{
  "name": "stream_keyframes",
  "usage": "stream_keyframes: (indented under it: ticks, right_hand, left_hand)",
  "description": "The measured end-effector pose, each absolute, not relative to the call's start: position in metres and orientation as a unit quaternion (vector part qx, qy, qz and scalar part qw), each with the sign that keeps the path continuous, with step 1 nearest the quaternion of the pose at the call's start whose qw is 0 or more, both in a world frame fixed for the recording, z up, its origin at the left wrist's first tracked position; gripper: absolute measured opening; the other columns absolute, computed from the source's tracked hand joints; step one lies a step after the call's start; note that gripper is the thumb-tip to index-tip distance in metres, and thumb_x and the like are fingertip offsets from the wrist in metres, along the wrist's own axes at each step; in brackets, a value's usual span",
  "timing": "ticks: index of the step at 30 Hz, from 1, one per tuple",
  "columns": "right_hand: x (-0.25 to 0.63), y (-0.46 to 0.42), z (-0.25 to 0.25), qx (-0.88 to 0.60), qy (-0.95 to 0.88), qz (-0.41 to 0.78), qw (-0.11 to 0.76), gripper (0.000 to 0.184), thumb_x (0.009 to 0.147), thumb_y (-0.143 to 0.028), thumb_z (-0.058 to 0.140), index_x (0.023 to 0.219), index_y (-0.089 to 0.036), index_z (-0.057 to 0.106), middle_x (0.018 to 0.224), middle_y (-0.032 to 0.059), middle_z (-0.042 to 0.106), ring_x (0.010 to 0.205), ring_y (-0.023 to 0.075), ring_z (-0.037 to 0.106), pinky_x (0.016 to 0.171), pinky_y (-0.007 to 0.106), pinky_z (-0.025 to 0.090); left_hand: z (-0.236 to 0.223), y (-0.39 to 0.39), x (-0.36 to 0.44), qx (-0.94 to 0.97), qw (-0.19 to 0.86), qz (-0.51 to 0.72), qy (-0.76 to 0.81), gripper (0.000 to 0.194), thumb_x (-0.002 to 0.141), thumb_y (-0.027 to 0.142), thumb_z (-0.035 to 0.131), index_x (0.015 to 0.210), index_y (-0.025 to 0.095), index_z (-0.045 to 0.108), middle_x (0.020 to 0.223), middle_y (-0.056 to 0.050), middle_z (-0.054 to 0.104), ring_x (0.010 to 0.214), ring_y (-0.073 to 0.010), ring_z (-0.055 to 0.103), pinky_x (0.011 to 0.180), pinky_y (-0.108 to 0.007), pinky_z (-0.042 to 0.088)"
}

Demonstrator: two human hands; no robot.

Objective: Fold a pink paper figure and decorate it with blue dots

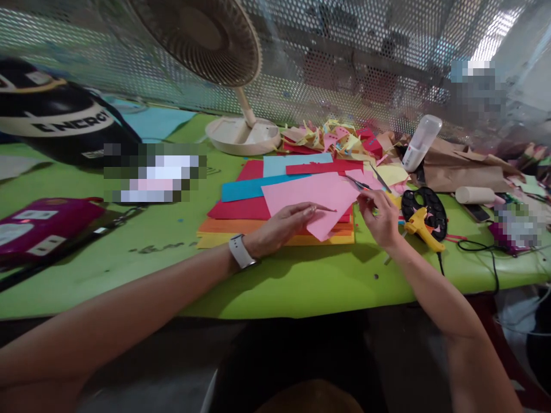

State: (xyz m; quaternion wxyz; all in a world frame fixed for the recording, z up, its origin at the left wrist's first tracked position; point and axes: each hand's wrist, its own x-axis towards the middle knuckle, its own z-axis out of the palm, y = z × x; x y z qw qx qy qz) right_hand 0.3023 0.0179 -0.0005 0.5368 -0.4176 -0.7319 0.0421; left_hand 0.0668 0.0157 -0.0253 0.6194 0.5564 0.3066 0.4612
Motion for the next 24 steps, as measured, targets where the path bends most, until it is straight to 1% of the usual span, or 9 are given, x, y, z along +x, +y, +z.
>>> stream_keyframes:
  ticks: [3,5,7,9,12,15,19,22,24]
  right_hand:
    - [0.302,0.019,0.000,-0.424,-0.720,0.040,0.547,0.009,0.088,-0.030,0.060,0.092,-0.024,0.065,0.082,0.0026,0.067,0.066,0.0164,0.062,0.067,0.033,0.054]
    - [0.303,0.020,0.000,-0.434,-0.717,0.025,0.545,0.009,0.087,-0.029,0.060,0.092,-0.025,0.065,0.081,0.0023,0.067,0.067,0.0165,0.062,0.067,0.033,0.054]
    - [0.304,0.021,0.000,-0.434,-0.720,0.015,0.541,0.009,0.086,-0.028,0.059,0.092,-0.025,0.065,0.082,0.0025,0.068,0.069,0.0166,0.063,0.067,0.032,0.054]
    - [0.305,0.022,-0.001,-0.431,-0.725,0.017,0.538,0.010,0.086,-0.027,0.059,0.093,-0.024,0.066,0.084,0.0028,0.068,0.070,0.0164,0.063,0.067,0.032,0.054]
    - [0.306,0.024,-0.003,-0.428,-0.725,0.027,0.539,0.012,0.086,-0.024,0.058,0.095,-0.024,0.067,0.087,0.0032,0.069,0.072,0.0161,0.064,0.068,0.031,0.055]
    - [0.306,0.026,-0.006,-0.399,-0.741,0.030,0.539,0.015,0.087,-0.020,0.058,0.096,-0.024,0.069,0.091,0.0037,0.071,0.078,0.0167,0.067,0.069,0.030,0.056]
    - [0.304,0.027,-0.007,-0.321,-0.793,0.029,0.517,0.017,0.089,-0.018,0.060,0.098,-0.026,0.072,0.097,0.0036,0.075,0.091,0.0182,0.071,0.078,0.032,0.059]
    - [0.302,0.025,-0.007,-0.300,-0.813,0.020,0.499,0.015,0.091,-0.021,0.062,0.097,-0.028,0.074,0.099,0.0022,0.077,0.094,0.0185,0.072,0.086,0.035,0.059]
    - [0.302,0.024,-0.008,-0.293,-0.819,0.014,0.493,0.016,0.092,-0.022,0.062,0.098,-0.030,0.075,0.102,0.0018,0.077,0.097,0.0187,0.072,0.088,0.036,0.059]
  left_hand:
    - [-0.025,0.014,0.066,0.571,0.608,0.469,0.290,0.039,0.072,0.056,0.080,0.089,0.020,0.076,0.089,-0.006,0.073,0.086,-0.0183,0.067,0.079,-0.031,0.054]
    - [-0.019,0.011,0.066,0.610,0.604,0.439,0.266,0.032,0.073,0.048,0.081,0.087,0.020,0.076,0.091,-0.006,0.074,0.085,-0.0171,0.067,0.080,-0.031,0.053]
    - [-0.012,0.006,0.067,0.641,0.593,0.414,0.257,0.025,0.074,0.042,0.082,0.076,0.018,0.074,0.088,-0.006,0.074,0.083,-0.0162,0.067,0.079,-0.030,0.053]
    - [-0.006,0.002,0.068,0.636,0.607,0.397,0.265,0.025,0.075,0.041,0.081,0.072,0.018,0.072,0.081,-0.005,0.073,0.076,-0.0150,0.066,0.073,-0.028,0.053]
    - [-0.004,-0.001,0.071,0.618,0.635,0.375,0.272,0.029,0.075,0.042,0.081,0.070,0.017,0.070,0.074,-0.003,0.071,0.068,-0.0119,0.062,0.065,-0.024,0.050]
    - [-0.006,0.000,0.071,0.606,0.645,0.383,0.265,0.032,0.074,0.045,0.081,0.073,0.016,0.069,0.072,0.000,0.069,0.068,-0.0098,0.060,0.067,-0.023,0.049]
    - [-0.008,0.002,0.070,0.575,0.671,0.381,0.272,0.037,0.074,0.049,0.081,0.082,0.015,0.068,0.075,0.000,0.069,0.071,-0.0115,0.062,0.075,-0.027,0.052]
    - [-0.007,0.002,0.069,0.561,0.690,0.373,0.263,0.039,0.071,0.043,0.084,0.094,0.016,0.066,0.083,-0.003,0.072,0.078,-0.0139,0.067,0.080,-0.030,0.053]
    - [-0.005,0.000,0.069,0.573,0.684,0.373,0.254,0.037,0.070,0.039,0.086,0.092,0.017,0.067,0.086,-0.003,0.072,0.080,-0.0139,0.067,0.080,-0.029,0.053]
